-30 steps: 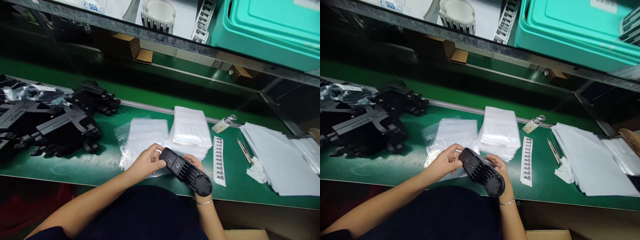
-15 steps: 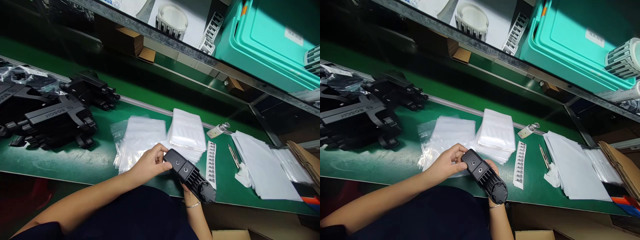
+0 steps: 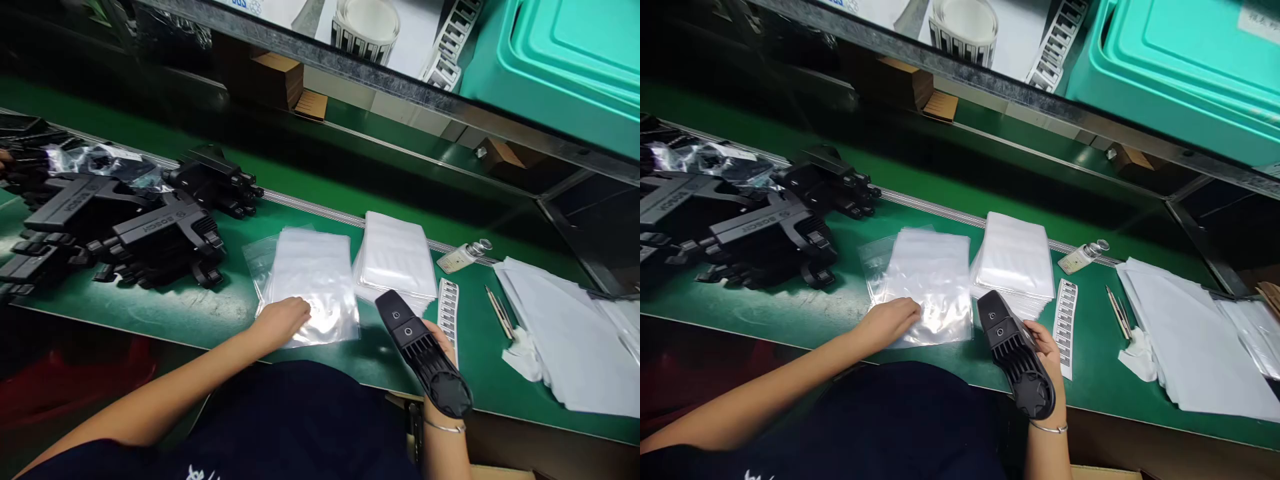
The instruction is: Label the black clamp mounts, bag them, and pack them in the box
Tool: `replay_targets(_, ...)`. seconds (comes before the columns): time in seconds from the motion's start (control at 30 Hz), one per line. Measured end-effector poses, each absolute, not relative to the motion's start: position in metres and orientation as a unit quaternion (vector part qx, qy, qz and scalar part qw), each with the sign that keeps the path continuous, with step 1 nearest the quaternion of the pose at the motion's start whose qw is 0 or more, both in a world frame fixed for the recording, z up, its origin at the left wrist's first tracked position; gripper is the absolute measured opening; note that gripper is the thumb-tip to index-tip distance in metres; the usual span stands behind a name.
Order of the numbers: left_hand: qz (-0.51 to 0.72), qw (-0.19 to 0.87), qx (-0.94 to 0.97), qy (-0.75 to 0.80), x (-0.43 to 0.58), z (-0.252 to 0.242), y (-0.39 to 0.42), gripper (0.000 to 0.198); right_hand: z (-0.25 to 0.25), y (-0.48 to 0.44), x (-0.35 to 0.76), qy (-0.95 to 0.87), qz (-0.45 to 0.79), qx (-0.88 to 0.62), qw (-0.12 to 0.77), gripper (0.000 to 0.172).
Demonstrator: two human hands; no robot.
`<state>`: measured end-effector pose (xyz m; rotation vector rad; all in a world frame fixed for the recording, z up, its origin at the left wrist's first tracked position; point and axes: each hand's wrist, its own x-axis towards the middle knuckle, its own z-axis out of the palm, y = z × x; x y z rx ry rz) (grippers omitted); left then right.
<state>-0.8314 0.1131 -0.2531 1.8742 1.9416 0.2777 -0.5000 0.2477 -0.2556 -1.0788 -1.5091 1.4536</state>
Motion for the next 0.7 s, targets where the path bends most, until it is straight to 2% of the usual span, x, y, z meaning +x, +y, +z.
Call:
replay_targets(0.13,0.044,0.184,0.691,0.698,-0.824,-0.251,0.112,0.017,-0.247,0.248,-0.492,-0.547,0.604,-0.436,0.381,0.047)
replay_targets(0.23,0.075,0.222,0.657,0.717,-0.828,-0.250,0.115,0.012,-0.241,0.239,-0.497,-0.533,0.618,-0.427,0.389,0.052)
replay_targets(0.37,0.064,0.200,0.634,0.744,-0.833,-0.247,0.123,0.020,-0.237,0.233,-0.507,-0.522,0.638,-0.397,0.402,0.061)
replay_targets(0.43,0.038,0.187,0.638,0.746,-0.836,-0.246,0.129,0.017,-0.237,0.234,-0.512,-0.520,0.644,-0.388,0.404,0.059)
replay_targets(0.7,0.020,0.183,0.631,0.754,-0.845,-0.239,0.133,0.026,-0.242,0.241,-0.519,-0.578,0.622,-0.353,0.394,0.051)
